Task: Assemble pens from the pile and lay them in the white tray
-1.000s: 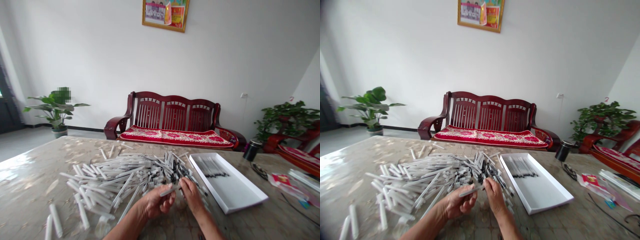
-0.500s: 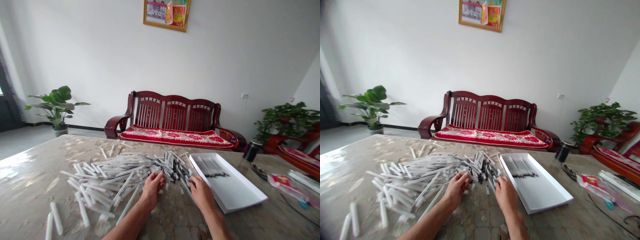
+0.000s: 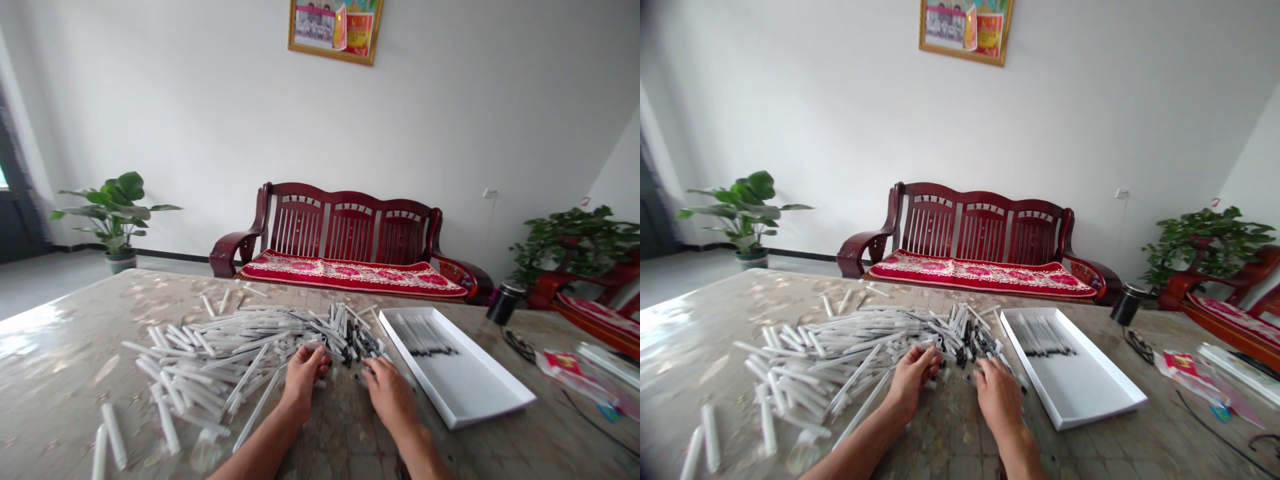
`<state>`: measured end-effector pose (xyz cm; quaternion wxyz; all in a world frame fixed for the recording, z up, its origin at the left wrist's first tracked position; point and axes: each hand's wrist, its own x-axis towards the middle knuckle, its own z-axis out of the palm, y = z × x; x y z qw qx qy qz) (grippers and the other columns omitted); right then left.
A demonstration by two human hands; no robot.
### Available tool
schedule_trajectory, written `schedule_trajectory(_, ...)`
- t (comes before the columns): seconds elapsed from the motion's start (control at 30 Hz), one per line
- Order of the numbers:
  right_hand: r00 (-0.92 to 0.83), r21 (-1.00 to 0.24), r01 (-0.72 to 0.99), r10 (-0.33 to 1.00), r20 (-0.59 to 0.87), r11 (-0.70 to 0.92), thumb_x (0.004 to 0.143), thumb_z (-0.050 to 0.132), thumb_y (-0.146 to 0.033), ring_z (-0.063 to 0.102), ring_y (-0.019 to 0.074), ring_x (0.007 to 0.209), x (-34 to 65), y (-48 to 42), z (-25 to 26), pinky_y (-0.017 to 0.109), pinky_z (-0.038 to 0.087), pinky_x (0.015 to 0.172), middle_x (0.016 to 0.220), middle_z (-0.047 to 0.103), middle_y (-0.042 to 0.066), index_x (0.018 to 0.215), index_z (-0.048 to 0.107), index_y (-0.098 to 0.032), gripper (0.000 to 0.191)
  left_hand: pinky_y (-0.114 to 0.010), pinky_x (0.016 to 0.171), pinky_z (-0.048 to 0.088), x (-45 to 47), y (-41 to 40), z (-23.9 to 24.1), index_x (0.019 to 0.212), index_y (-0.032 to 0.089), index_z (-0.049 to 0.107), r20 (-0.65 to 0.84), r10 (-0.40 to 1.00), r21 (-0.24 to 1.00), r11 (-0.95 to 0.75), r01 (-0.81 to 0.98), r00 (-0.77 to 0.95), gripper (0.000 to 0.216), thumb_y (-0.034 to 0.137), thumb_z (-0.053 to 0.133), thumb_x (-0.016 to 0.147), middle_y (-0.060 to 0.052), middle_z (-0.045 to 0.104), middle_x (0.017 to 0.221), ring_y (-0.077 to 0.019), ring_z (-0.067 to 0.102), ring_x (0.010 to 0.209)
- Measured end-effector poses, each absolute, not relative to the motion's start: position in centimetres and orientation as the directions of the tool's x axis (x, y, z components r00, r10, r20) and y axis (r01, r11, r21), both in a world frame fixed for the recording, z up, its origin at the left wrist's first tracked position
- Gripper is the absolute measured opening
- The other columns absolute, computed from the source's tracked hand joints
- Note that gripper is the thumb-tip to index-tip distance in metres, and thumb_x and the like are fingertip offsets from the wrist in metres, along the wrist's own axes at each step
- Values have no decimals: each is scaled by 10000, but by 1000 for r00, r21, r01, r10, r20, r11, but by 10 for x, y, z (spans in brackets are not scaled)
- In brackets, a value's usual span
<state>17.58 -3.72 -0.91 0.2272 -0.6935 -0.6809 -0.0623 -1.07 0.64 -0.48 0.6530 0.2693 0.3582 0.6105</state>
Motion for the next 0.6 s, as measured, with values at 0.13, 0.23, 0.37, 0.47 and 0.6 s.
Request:
schedule_trajectory(0.13, 153, -188, 980, 876, 456, -73, 901, 524, -203, 673, 220, 921, 192, -31, -13, 287, 469, 761, 981, 709, 56, 998, 699, -236, 202, -167, 515, 455, -10, 6, -4, 678, 148, 636, -146, 989, 803, 118, -584, -1, 449, 461, 889, 476, 15, 636, 596, -81, 587, 540)
schedule_trajectory(0.23, 146, -123, 987, 892, 429, -102, 876, 576, -224, 675, 226, 889, 197, -31, -16, 288, 474, 728, 944, 699, 53, 926, 705, -240, 140, -162, 510, 448, -9, 6, -4, 696, 148, 648, -142, 990, 800, 113, -589, -3, 448, 443, 895, 466, 17, 638, 606, -81, 592, 548)
schedule_trajectory(0.37, 109, -66, 994, 900, 422, -90, 863, 576, -193, 673, 213, 865, 193, -33, -18, 276, 473, 712, 921, 682, 50, 880, 699, -244, 134, -165, 506, 446, -8, 5, -4, 711, 150, 653, -135, 991, 794, 111, -597, 4, 434, 420, 894, 471, 24, 630, 619, -84, 597, 554)
schedule_trajectory(0.47, 108, -46, 994, 891, 442, -97, 833, 588, -163, 673, 218, 849, 192, -31, -19, 279, 475, 690, 903, 672, 52, 847, 684, -238, 122, -167, 506, 448, -8, 5, -4, 724, 152, 658, -140, 990, 796, 117, -594, 7, 429, 414, 890, 477, 26, 629, 618, -84, 597, 551)
schedule_trajectory(0.6, 122, -110, 991, 844, 523, -76, 824, 595, -184, 672, 234, 850, 194, -28, -22, 294, 487, 682, 900, 674, 54, 838, 649, -234, 75, -173, 510, 456, -7, 5, -5, 722, 157, 658, -140, 990, 793, 113, -599, 2, 443, 427, 894, 462, 27, 634, 621, -91, 607, 562)
